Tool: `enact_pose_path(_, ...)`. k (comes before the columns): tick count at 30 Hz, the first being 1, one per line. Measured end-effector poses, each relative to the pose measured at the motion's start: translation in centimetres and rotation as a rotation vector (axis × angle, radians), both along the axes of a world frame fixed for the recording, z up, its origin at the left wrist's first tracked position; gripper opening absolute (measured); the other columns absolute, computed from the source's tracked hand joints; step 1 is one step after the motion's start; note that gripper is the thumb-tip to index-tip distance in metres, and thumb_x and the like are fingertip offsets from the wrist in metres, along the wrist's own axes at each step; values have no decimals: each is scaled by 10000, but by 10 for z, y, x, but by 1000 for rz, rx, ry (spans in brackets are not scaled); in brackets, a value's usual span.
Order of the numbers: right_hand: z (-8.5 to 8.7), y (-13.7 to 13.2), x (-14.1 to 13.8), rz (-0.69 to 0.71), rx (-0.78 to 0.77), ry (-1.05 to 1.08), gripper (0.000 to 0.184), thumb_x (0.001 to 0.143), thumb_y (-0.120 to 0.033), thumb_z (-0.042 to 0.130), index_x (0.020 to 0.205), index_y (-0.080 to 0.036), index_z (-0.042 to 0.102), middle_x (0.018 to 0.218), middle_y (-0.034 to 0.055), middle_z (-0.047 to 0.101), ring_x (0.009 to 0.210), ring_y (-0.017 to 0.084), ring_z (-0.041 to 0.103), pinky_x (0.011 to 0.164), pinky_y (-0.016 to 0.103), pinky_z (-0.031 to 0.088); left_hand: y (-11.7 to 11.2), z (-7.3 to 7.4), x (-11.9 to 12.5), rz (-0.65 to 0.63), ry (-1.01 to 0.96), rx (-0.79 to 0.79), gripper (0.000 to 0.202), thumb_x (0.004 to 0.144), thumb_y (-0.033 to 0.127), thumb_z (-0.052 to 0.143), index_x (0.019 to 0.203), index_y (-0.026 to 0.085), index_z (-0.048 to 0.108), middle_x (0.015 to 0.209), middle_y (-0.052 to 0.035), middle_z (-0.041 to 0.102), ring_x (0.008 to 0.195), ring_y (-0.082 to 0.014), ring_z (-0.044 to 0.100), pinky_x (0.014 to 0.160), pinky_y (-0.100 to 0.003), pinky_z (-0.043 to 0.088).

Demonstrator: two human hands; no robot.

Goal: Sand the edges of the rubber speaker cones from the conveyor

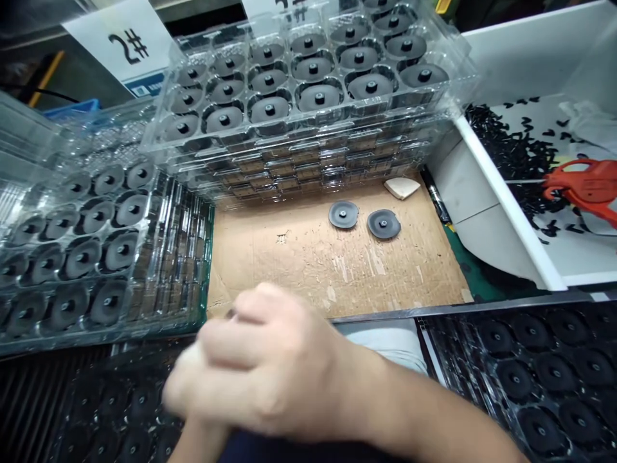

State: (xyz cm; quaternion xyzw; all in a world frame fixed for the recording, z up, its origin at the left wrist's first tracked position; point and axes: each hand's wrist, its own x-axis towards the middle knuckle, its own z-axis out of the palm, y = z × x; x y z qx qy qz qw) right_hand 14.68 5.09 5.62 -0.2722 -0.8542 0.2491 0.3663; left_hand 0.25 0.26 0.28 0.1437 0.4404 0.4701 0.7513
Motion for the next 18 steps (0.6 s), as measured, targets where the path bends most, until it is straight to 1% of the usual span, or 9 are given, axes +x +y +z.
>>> enact_pose_path(2, 1, 5, 4, 159, -28, 67, 269, 959, -178, 426, 974, -183, 695, 735, 9, 645, 651, 111, 508, 628, 248, 419, 1, 0, 0, -80, -75, -2, 479, 530, 569, 760, 885, 254, 697, 746, 35, 661, 851, -249, 689, 733, -347, 575)
enact_pose_path(3, -1, 9, 8, 139, -66, 87, 263, 954, -155, 429, 1003, -170, 687, 790, 21, 664, 697, 107, 540, 664, 240, 435, 3, 1, -1, -137, -147, -7, 481, 524, 541, 778, 897, 248, 701, 766, 34, 680, 813, -237, 699, 693, -323, 580)
enact_pose_path(6, -18, 13, 24, -265, -220, 103, 221, 913, -136, 487, 1036, -171, 667, 932, 49, 687, 823, 129, 599, 717, 252, 467, 11, 2, -4, -261, -409, -18, 572, 520, 463, 817, 1023, 226, 683, 934, -16, 732, 805, -204, 711, 679, -246, 569)
enact_pose_path(8, -40, 8, 32, -520, -368, 70, 197, 892, -175, 524, 1028, -206, 664, 966, 39, 689, 788, 141, 611, 661, 257, 484, 16, 2, -7, -251, -500, -11, 571, 554, 426, 816, 1066, 220, 669, 996, -47, 735, 842, -204, 709, 713, -238, 565)
enact_pose_path(9, -53, 3, 34, -578, -446, 31, 197, 891, -202, 524, 1034, -212, 660, 978, 41, 690, 765, 147, 616, 633, 260, 492, 17, 2, -8, -243, -521, -10, 564, 561, 412, 817, 1069, 219, 669, 1009, -54, 736, 856, -208, 707, 726, -245, 565)
enact_pose_path(12, -93, -16, 33, -536, -574, -100, 217, 889, -210, 493, 1026, -195, 662, 927, 56, 703, 765, 167, 645, 652, 283, 521, 21, 0, -9, -218, -523, -9, 554, 542, 414, 822, 1043, 224, 680, 998, -47, 741, 855, -214, 707, 722, -252, 565)
enact_pose_path(14, -108, -24, 31, -485, -589, -135, 215, 876, -183, 488, 987, -194, 673, 849, 46, 708, 773, 173, 659, 683, 291, 528, 22, -1, -9, -204, -496, -9, 557, 531, 419, 823, 1034, 227, 683, 984, -40, 744, 851, -215, 707, 717, -252, 563)
enact_pose_path(16, -105, -23, 31, -500, -587, -140, 210, 879, -185, 484, 970, -191, 673, 833, 44, 706, 753, 173, 658, 661, 287, 522, 23, -1, -9, -199, -467, -12, 566, 529, 421, 821, 1041, 221, 682, 987, -38, 742, 857, -213, 704, 731, -249, 558)
enact_pose_path(18, -81, -18, 32, -560, -556, -102, 198, 895, -204, 489, 1005, -197, 654, 903, 51, 702, 755, 165, 645, 625, 269, 504, 23, 0, -8, -195, -442, -15, 573, 526, 423, 822, 1042, 215, 683, 997, -38, 737, 868, -213, 701, 767, -257, 550)
